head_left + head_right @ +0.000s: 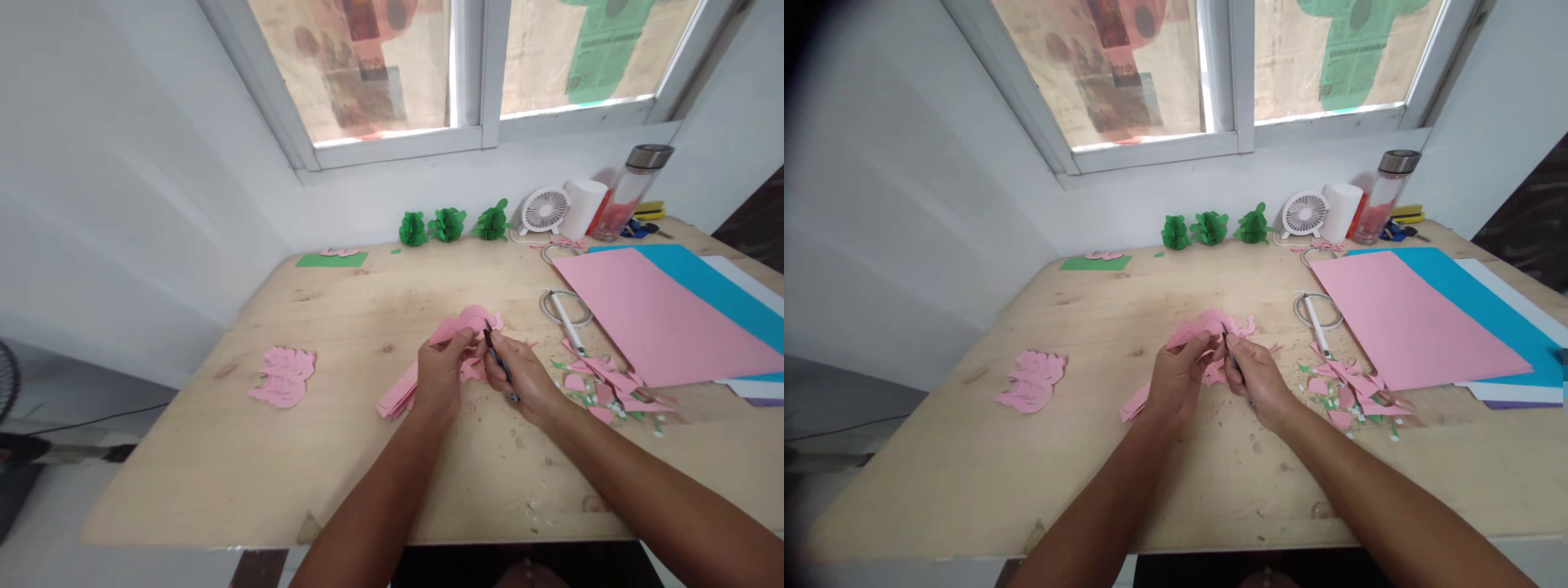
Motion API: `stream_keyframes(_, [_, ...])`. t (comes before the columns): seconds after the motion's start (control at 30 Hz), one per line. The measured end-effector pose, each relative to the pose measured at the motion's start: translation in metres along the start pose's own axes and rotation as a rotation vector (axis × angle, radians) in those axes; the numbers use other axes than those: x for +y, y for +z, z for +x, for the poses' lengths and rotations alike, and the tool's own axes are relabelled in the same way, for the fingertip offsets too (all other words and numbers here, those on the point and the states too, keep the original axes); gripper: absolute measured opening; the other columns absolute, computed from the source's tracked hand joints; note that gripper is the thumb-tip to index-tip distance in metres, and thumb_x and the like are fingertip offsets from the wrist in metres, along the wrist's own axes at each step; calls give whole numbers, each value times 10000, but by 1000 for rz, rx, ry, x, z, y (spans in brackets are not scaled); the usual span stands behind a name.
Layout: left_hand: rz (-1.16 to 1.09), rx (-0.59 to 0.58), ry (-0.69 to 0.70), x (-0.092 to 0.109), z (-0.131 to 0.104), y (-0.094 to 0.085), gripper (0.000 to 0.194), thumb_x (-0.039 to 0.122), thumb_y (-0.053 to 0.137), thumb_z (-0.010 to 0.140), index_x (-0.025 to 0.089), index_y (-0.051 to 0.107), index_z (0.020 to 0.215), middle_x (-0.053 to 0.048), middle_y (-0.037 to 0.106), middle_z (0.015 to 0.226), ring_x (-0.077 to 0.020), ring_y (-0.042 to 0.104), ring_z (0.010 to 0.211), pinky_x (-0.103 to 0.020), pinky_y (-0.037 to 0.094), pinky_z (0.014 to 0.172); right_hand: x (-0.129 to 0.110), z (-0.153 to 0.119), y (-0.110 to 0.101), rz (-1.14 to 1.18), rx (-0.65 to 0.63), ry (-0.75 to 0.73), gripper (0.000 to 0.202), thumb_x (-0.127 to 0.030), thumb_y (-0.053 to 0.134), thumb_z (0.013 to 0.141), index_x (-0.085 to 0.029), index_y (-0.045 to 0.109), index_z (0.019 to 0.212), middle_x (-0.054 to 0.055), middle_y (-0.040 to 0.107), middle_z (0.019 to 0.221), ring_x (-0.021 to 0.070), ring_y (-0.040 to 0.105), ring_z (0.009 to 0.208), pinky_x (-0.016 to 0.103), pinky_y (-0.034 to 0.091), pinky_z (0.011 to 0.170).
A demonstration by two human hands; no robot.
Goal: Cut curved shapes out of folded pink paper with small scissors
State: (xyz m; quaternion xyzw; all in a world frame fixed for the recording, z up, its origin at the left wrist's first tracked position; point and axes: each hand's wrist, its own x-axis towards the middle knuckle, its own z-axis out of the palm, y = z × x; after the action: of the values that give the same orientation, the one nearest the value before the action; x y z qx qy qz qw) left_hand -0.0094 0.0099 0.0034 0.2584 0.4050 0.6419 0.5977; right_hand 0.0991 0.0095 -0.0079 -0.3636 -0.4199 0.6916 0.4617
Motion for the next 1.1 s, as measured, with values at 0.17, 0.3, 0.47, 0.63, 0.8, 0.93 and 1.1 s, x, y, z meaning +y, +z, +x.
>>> stream_keyframes(0.17, [17, -13, 3, 0, 0, 0, 140, 251, 704, 599, 121, 657, 627, -35, 608, 633, -129, 552, 633, -273, 437, 642, 1, 1, 0, -15, 7, 9, 362, -502, 510, 792, -160, 532, 675, -81, 327, 417, 52, 184, 342, 208, 109, 353])
stream_keyframes(0.3, [9, -15, 7, 0, 0, 0, 137, 248, 701, 602, 121, 661, 636, -29, 598, 620, -123, 543, 617, -271, 433, 630, 0, 1, 0, -23, 12, 6, 361, -504, 507, 793, -162, 530, 681, -82, 327, 415, 53, 187, 338, 208, 113, 350])
stream_keyframes(0.47, [12, -30, 21, -1, 0, 0, 146, 256, 697, 608, 119, 664, 641, -30, 600, 614, -123, 541, 602, -279, 432, 626, 0, 0, 0, -14, 2, -4, 356, -495, 502, 801, -159, 533, 687, -84, 324, 412, 52, 187, 340, 205, 114, 354])
stream_keyframes(0.63, [15, -13, 7, 0, 0, 1, 147, 259, 704, 590, 123, 658, 622, -30, 605, 618, -121, 538, 597, -279, 429, 626, 1, 1, 0, -32, 11, -2, 374, -516, 501, 791, -160, 536, 679, -82, 326, 410, 53, 187, 337, 205, 121, 349])
stream_keyframes(0.8, [30, -38, 22, 1, 0, 1, 161, 279, 695, 605, 125, 657, 635, -31, 600, 622, -119, 529, 590, -277, 430, 619, 1, 1, 0, -32, 17, 0, 370, -507, 502, 793, -161, 537, 667, -83, 322, 404, 51, 185, 333, 203, 116, 346])
stream_keyframes(0.93, [25, -34, 23, 1, -1, 0, 153, 272, 697, 604, 127, 653, 620, -27, 596, 612, -117, 530, 592, -275, 425, 621, 1, 1, 0, -17, 13, 0, 356, -496, 511, 790, -163, 535, 668, -84, 324, 403, 50, 186, 329, 203, 112, 344])
stream_keyframes(1.1, [13, -39, 23, 1, -1, 0, 143, 258, 697, 606, 123, 655, 629, -30, 597, 622, -124, 539, 615, -280, 427, 636, 1, 1, -1, -5, 3, -6, 336, -466, 513, 803, -157, 539, 673, -85, 326, 401, 46, 189, 328, 200, 111, 346])
